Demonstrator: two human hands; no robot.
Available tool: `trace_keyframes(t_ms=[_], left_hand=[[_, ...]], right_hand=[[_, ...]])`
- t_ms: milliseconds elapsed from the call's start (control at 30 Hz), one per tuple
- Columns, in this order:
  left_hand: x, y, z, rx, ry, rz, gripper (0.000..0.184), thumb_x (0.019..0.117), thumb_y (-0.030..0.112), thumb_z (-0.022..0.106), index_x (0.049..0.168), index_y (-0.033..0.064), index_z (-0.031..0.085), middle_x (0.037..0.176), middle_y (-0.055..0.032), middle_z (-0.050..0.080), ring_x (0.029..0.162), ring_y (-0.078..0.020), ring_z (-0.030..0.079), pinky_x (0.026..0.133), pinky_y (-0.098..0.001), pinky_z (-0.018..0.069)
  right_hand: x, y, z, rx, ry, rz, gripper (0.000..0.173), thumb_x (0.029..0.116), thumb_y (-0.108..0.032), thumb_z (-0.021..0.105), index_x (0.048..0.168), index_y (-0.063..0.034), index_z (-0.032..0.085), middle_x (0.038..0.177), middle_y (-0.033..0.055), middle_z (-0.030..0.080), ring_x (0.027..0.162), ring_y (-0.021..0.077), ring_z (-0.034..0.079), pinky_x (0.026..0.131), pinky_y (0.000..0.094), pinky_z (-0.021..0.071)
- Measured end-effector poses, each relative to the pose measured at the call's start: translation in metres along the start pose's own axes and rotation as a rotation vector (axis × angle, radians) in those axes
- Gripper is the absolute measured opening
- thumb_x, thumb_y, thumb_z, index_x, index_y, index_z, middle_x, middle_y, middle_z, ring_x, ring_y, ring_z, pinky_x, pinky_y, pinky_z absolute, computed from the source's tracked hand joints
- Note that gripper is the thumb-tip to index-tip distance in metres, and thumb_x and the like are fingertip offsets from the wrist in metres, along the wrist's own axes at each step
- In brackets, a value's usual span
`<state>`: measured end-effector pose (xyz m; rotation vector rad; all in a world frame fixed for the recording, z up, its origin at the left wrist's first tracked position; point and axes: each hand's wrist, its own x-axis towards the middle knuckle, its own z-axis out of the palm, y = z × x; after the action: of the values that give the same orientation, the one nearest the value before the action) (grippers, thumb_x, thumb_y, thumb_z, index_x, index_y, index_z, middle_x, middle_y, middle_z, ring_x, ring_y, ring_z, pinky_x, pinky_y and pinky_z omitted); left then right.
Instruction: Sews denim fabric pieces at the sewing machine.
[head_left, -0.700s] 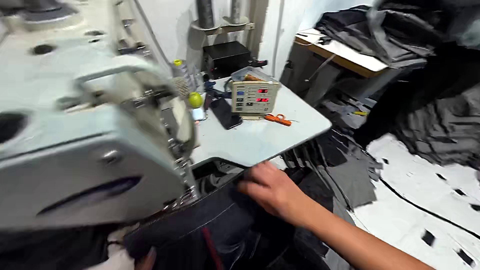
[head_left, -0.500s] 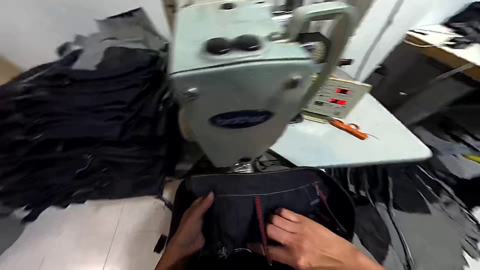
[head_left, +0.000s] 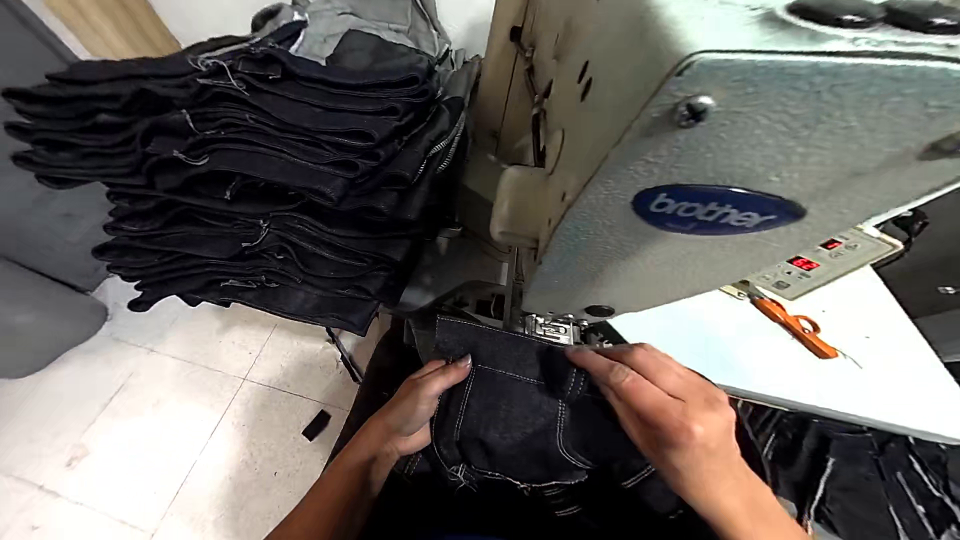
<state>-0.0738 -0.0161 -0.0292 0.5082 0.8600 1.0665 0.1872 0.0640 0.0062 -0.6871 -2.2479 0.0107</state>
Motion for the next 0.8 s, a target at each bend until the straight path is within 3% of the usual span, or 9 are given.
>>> trace_keyframes(t_ms=[67,200,333,400,467,500,567,667,800], left_hand=[[0.0,0.003,-0.003,0.002,0.007,0.012,0.03,0.1076,0.024,0.041,0.115,0.0088,0.066,0.106,-0.0053,0.076,0.103,-0.0142,0.072,0.094,-0.036,0.0597],[-0.001,0.006,-0.01,0.023,0.017,-0.005,0.029,0.107,0.024,0.042,0.112,0.0102,0.067,0.105,-0.0035,0.076,0.102,-0.0125,0.072,0.093,-0.0344,0.0596],[-0.003,0.016,-0.01,0.322,0.13,0.017,0.027,0.1056,0.025,0.05,0.115,0.0055,0.065,0.106,-0.0025,0.074,0.104,-0.0094,0.07,0.096,-0.0326,0.057],[-0.01,0.024,-0.007,0.827,0.375,0.195,0.038,0.0986,0.035,0.063,0.124,0.0062,0.064,0.106,-0.004,0.072,0.101,-0.014,0.069,0.093,-0.0398,0.056],[-0.018,0.032,0.003,1.246,0.624,0.554,0.053,0.0917,0.034,0.074,0.13,-0.0002,0.059,0.105,-0.0156,0.069,0.086,-0.0292,0.069,0.073,-0.05,0.0578],[-0.02,0.036,0.011,1.349,0.663,0.713,0.055,0.0904,0.031,0.074,0.131,-0.0012,0.056,0.097,-0.0141,0.067,0.074,-0.0254,0.066,0.063,-0.0431,0.0561],[-0.026,0.034,0.038,1.248,0.418,0.709,0.05,0.0953,0.03,0.069,0.133,0.0016,0.054,0.08,-0.0022,0.068,0.06,-0.0102,0.064,0.052,-0.029,0.0557],[-0.017,0.021,0.071,0.788,-0.056,0.276,0.044,0.099,0.019,0.066,0.134,-0.0043,0.055,0.095,-0.0092,0.074,0.077,-0.0142,0.074,0.07,-0.0323,0.0632],[0.003,0.002,0.074,0.491,0.057,0.246,0.02,0.1029,0.017,0.061,0.101,-0.001,0.068,0.091,-0.0061,0.077,0.082,-0.0139,0.077,0.075,-0.031,0.0658]], right_hand=[[0.0,-0.004,0.005,0.271,-0.055,0.228,0.021,0.1022,-0.024,0.057,0.103,-0.0119,0.074,0.087,-0.0018,0.073,0.076,0.0026,0.068,0.068,0.0177,0.0569],[0.002,-0.002,0.012,0.624,-0.108,0.547,0.013,0.0933,-0.027,0.069,0.102,-0.0176,0.073,0.08,-0.0093,0.073,0.063,0.001,0.066,0.055,0.017,0.0565],[0.003,0.009,0.018,0.341,-0.056,0.435,0.009,0.0868,-0.033,0.074,0.088,-0.0251,0.078,0.091,-0.0127,0.067,0.089,-0.004,0.062,0.077,0.0147,0.0517],[0.005,0.014,0.019,0.244,-0.037,0.355,0.01,0.0864,-0.034,0.074,0.083,-0.0246,0.077,0.092,-0.0101,0.065,0.093,-0.0054,0.059,0.083,0.012,0.048],[0.006,0.016,0.02,0.2,-0.039,0.278,0.014,0.09,-0.032,0.07,0.086,-0.0208,0.077,0.088,-0.0077,0.069,0.088,-0.0051,0.061,0.081,0.0105,0.0475],[0.006,0.016,0.021,0.182,-0.032,0.242,0.015,0.0918,-0.03,0.068,0.087,-0.0185,0.076,0.086,-0.0059,0.07,0.088,-0.0032,0.063,0.081,0.011,0.0484],[0.008,0.013,0.025,0.144,0.0,0.189,0.017,0.0945,-0.026,0.065,0.087,-0.0147,0.075,0.083,-0.0025,0.07,0.087,0.0008,0.064,0.081,0.0122,0.049],[0.008,0.005,0.031,0.074,0.059,0.133,0.013,0.095,-0.018,0.063,0.088,-0.0114,0.073,0.084,0.0026,0.068,0.086,0.0061,0.064,0.08,0.0134,0.0496],[0.005,0.005,0.034,0.031,0.065,0.023,0.013,0.1001,-0.009,0.059,0.096,-0.0094,0.071,0.089,0.0069,0.067,0.089,0.0129,0.065,0.081,0.0188,0.0519]])
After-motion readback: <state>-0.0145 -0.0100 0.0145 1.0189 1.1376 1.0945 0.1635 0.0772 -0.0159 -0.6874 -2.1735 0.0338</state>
